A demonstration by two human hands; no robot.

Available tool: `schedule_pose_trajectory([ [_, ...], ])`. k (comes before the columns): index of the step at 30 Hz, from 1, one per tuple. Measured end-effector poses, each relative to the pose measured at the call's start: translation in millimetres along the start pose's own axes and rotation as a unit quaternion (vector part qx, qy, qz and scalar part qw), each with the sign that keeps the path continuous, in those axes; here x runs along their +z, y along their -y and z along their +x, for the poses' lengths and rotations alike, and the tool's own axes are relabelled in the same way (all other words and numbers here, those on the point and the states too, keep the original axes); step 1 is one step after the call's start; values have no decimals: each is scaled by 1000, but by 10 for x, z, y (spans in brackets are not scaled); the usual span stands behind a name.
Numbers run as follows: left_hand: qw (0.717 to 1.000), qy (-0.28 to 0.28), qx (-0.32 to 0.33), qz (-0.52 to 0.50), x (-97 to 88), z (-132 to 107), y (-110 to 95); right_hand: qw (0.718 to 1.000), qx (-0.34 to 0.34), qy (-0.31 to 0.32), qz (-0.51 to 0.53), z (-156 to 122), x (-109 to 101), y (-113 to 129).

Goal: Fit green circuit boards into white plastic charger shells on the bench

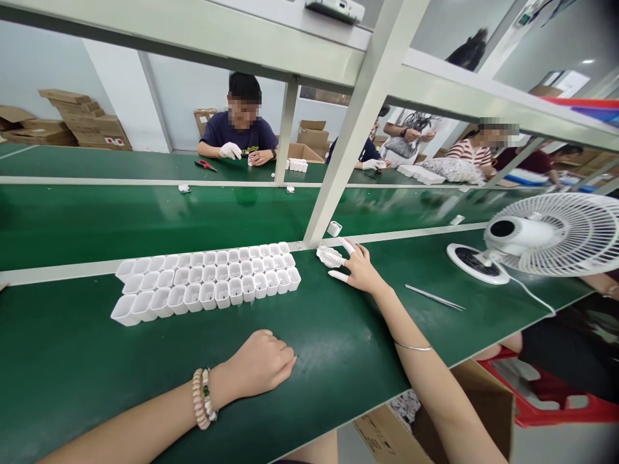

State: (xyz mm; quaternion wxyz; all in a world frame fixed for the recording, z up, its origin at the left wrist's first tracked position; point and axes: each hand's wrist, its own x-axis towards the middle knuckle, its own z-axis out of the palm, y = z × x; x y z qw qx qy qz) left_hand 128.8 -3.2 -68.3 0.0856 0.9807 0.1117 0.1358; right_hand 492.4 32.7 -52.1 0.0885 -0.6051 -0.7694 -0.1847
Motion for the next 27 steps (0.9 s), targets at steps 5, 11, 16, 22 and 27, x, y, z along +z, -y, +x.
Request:
schedule_pose_trajectory([
  [5,1000,-4,2,2,2,-7,-7,1000,-3,4,-22,3,-47,-1],
  [11,1000,-13,5,1,8,1,-1,1000,-5,4,-19,-8,-119,-2],
  [16,1000,-9,4,-3,1,6,-6,1000,-14,-9,-1,-16,-124,13],
  [22,1000,-3,2,-4,0,6,-3,1000,-7,1,-9,-10,-110,7],
  [27,1000,3,0,-4,-22,11,-6,1000,-11,-7,-11,-16,-158,-1],
])
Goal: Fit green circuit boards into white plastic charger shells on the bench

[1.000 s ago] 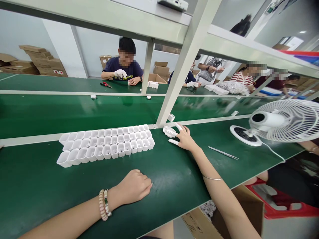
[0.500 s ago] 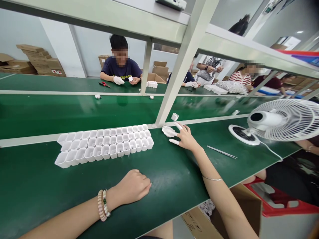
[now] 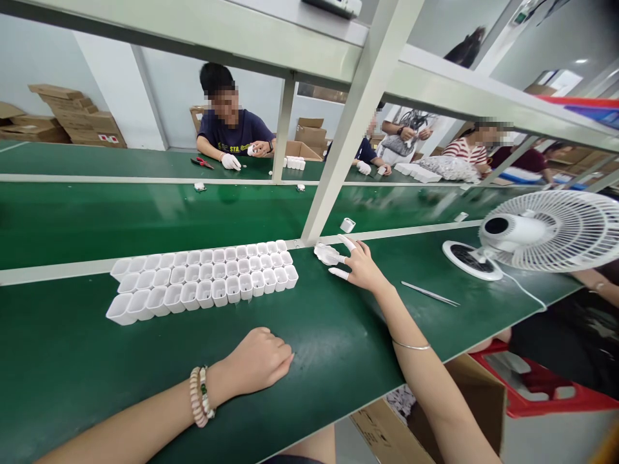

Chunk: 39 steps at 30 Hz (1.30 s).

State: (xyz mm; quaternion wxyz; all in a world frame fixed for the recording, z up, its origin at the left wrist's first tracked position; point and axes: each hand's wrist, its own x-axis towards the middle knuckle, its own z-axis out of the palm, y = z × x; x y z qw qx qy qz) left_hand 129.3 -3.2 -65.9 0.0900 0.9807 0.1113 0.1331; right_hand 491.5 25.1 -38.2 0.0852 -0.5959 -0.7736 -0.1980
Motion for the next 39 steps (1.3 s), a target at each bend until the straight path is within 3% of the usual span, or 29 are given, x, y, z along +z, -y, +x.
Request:
schedule_pose_trajectory([
  [16,1000,-2,1,-12,-37,0,-12,1000,-8,-22,-10,-7,-1,48],
  [39,1000,0,-2,-4,-16,-3,9,999,32,-38,-10,-28,36,49],
])
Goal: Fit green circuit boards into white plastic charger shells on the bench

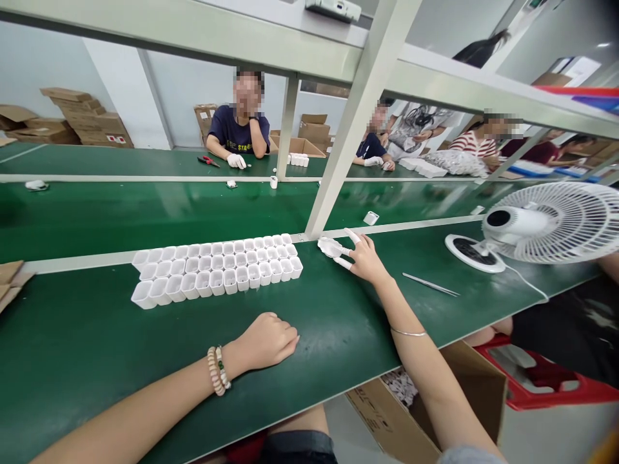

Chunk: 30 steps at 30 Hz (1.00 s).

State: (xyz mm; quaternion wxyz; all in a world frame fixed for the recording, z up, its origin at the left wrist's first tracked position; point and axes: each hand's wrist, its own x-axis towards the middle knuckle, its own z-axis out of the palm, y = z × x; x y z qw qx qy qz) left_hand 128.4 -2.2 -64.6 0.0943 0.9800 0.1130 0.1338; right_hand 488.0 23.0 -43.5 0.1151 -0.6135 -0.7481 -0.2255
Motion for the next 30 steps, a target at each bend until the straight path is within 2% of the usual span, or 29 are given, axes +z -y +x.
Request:
schedule_pose_trajectory([
  [13,1000,5,3,14,8,7,8,1000,-10,-16,9,10,25,36],
  [22,1000,-11,16,20,4,3,3,1000,-21,16,-3,64,58,102],
  [30,999,-19,20,30,11,-6,-3,1000,-23,-1,15,59,35,118],
])
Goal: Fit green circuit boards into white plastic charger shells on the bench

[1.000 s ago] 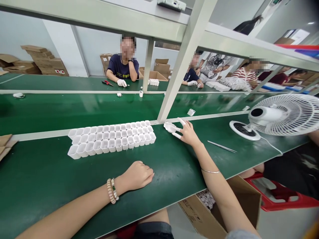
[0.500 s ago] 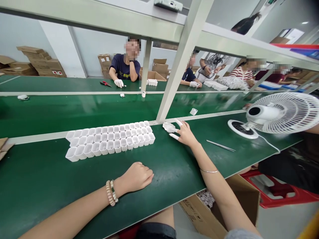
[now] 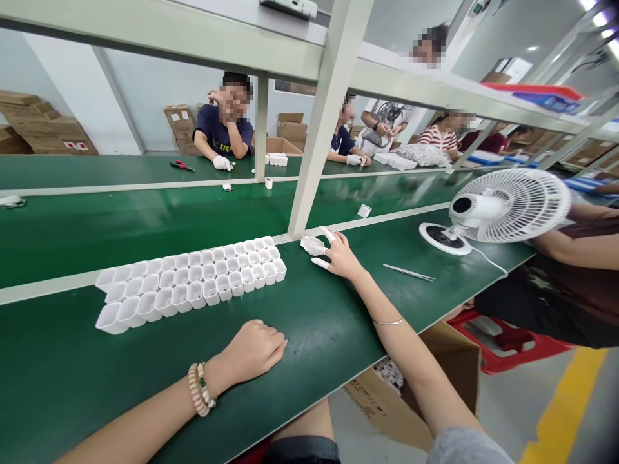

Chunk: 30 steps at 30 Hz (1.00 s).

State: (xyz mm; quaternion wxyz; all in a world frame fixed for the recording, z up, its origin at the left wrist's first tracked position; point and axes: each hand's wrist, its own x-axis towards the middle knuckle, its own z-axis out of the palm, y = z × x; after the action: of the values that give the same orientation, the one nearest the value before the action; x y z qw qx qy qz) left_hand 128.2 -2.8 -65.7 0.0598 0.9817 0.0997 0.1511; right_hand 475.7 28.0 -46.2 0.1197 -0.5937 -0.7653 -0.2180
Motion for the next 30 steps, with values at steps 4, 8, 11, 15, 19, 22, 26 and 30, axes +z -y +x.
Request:
schedule_pose_trajectory([
  [4,1000,-4,1,-2,-5,9,4,1000,4,9,-1,2,20,-28],
  [8,1000,-2,-1,-2,-15,19,5,1000,-3,-8,12,-14,24,-63],
  [11,1000,-1,-1,-2,-16,17,4,1000,-4,-12,4,-1,34,-43],
  [15,1000,-2,0,-2,-10,6,5,1000,2,3,-14,22,39,-22],
  [19,1000,-1,0,-3,1,0,10,1000,10,-7,-22,-2,3,-54],
  [22,1000,0,0,-4,9,-1,13,1000,6,-16,-18,-9,-6,-53],
  [26,1000,-1,0,-6,15,1,17,1000,-1,-3,-4,25,31,-14],
  [30,1000,-1,2,-7,17,2,13,1000,8,-7,-3,6,19,-31],
])
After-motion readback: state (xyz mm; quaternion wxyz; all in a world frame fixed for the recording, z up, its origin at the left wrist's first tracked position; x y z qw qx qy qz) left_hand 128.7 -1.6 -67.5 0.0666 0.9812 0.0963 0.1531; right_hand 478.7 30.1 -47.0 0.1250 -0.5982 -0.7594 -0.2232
